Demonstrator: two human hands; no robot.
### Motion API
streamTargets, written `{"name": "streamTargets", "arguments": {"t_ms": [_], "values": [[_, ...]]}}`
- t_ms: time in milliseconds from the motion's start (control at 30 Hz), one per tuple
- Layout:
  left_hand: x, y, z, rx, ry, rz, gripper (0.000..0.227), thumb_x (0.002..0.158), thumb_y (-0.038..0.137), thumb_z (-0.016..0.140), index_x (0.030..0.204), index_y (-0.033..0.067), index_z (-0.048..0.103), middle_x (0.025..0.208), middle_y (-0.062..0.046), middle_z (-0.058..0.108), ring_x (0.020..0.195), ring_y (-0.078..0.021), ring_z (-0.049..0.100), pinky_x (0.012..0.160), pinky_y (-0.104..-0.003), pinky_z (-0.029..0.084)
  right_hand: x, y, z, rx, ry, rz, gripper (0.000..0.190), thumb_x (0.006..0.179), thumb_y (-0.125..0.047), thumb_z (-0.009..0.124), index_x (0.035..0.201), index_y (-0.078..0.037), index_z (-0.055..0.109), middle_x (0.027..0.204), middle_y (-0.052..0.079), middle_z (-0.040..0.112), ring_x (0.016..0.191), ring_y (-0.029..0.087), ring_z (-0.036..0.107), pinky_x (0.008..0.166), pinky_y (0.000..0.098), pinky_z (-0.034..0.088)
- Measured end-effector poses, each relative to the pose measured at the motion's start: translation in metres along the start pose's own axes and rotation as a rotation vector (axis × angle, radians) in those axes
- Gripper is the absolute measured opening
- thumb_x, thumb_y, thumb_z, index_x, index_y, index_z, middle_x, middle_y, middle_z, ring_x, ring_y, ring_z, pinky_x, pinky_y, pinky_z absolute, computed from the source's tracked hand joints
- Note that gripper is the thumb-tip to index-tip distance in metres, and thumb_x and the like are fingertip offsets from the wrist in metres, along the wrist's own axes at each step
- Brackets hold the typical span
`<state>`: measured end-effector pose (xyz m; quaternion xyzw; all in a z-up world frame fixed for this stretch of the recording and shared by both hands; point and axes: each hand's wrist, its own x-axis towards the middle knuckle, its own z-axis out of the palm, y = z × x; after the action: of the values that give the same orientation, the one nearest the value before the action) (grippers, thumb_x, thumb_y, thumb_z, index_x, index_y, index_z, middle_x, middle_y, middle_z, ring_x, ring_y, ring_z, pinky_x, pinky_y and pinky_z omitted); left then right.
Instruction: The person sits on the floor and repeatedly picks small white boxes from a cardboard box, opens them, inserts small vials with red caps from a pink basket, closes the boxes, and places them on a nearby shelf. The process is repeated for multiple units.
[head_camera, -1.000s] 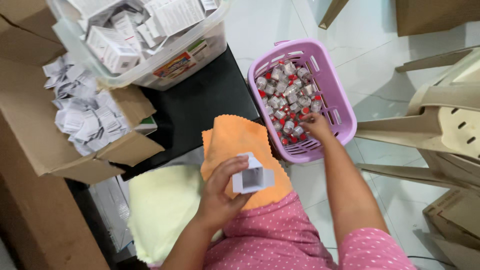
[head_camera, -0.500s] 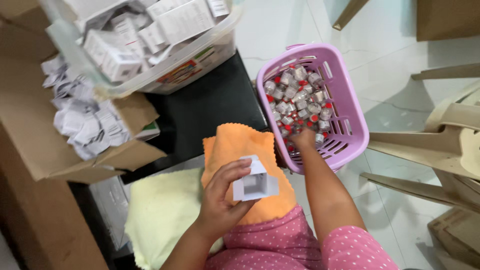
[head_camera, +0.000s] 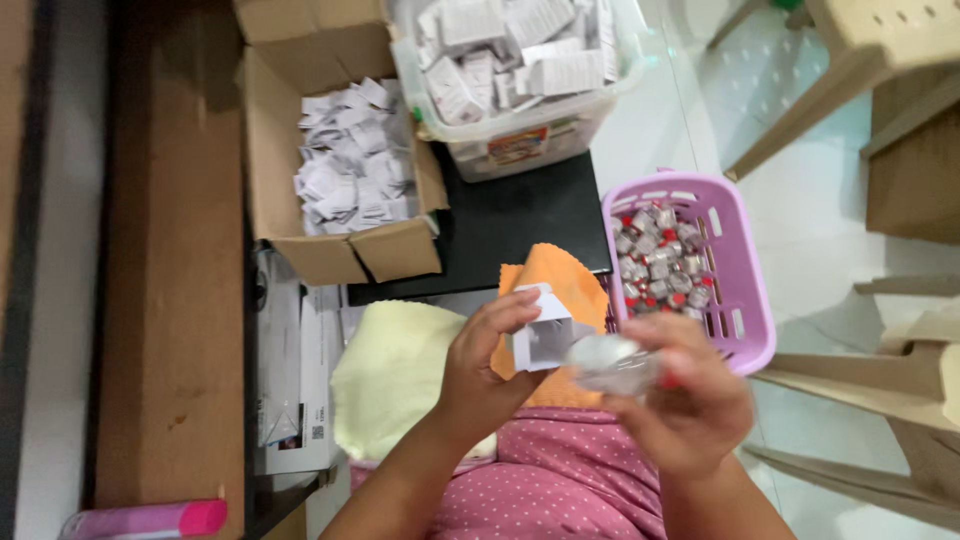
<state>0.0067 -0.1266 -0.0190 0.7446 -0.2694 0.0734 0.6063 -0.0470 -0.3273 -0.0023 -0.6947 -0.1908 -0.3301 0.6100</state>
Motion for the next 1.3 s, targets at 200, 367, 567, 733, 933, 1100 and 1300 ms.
{"name": "streamTargets", "arguments": {"t_ms": [200,367,567,733,933,1100,1300], "values": [[-0.019,0.028,-0.025,0.003,0.084,0.103,0.062,0.075,-0.005,0.086,0.129,0.0089,0.057,0.139,-0.015,0.064,0.130,-0.0309,0.066,0.108,-0.037,0.057,0.028,-0.038,0.039,-0.243,-0.274,-0.124,0.055,0.076,-0.005,0.089,0.122,-0.007,0.060,0.122,0.018,0.070,0.106,0.032,0.069,0.098,0.0421,0.055],[-0.030,0.035,-0.043,-0.026,0.050,0.077,0.065,0.072,-0.004,0.086,0.131,0.0075,0.061,0.138,-0.015,0.065,0.127,-0.0290,0.068,0.104,-0.036,0.057,0.029,-0.043,0.040,-0.203,-0.388,-0.091,0.051,0.074,-0.006,0.088,0.119,-0.008,0.062,0.122,0.016,0.071,0.111,0.029,0.070,0.114,0.0498,0.045],[-0.036,0.040,-0.049,-0.158,0.046,-0.024,0.066,0.076,0.002,0.091,0.135,0.0081,0.063,0.138,-0.013,0.067,0.124,-0.0219,0.069,0.096,-0.033,0.062,0.040,-0.041,0.035,-0.152,-0.517,-0.037,0.046,0.075,-0.010,0.086,0.117,-0.011,0.067,0.121,0.010,0.074,0.114,0.026,0.069,0.125,0.0543,0.034],[-0.045,0.030,-0.049,-0.252,0.048,-0.071,0.063,0.081,0.002,0.090,0.137,0.0074,0.061,0.139,-0.012,0.066,0.123,-0.0201,0.069,0.098,-0.036,0.063,0.047,-0.044,0.040,-0.293,-0.572,-0.096,0.043,0.078,-0.015,0.084,0.119,-0.013,0.071,0.123,0.003,0.073,0.135,0.032,0.058,0.126,0.0563,0.031],[-0.050,0.012,-0.037,-0.437,0.120,-0.179,0.060,0.088,-0.001,0.085,0.136,0.0068,0.051,0.133,-0.012,0.068,0.121,-0.0226,0.069,0.095,-0.034,0.060,0.048,-0.045,0.047,-0.439,-0.589,-0.112,0.060,0.071,-0.023,0.088,0.128,-0.017,0.068,0.153,0.017,0.048,0.142,0.043,0.041,0.117,0.0534,0.034],[-0.051,0.012,-0.035,-0.558,0.138,-0.049,0.060,0.091,0.003,0.081,0.143,0.0076,0.050,0.144,-0.012,0.057,0.132,-0.0238,0.063,0.096,-0.036,0.063,0.023,-0.031,0.057,0.052,-0.357,0.043,0.069,0.083,-0.018,0.086,0.139,-0.008,0.046,0.148,0.019,0.047,0.132,0.031,0.053,0.113,0.0451,0.042],[-0.053,0.030,-0.041,-0.395,0.041,0.001,0.053,0.091,0.005,0.082,0.139,0.0092,0.062,0.142,-0.014,0.055,0.127,-0.0231,0.065,0.099,-0.035,0.066,-0.014,-0.004,0.066,0.265,-0.111,0.222,0.019,0.104,-0.009,0.070,0.122,-0.004,0.068,0.129,0.020,0.067,0.121,0.026,0.062,0.110,0.0408,0.049]]}}
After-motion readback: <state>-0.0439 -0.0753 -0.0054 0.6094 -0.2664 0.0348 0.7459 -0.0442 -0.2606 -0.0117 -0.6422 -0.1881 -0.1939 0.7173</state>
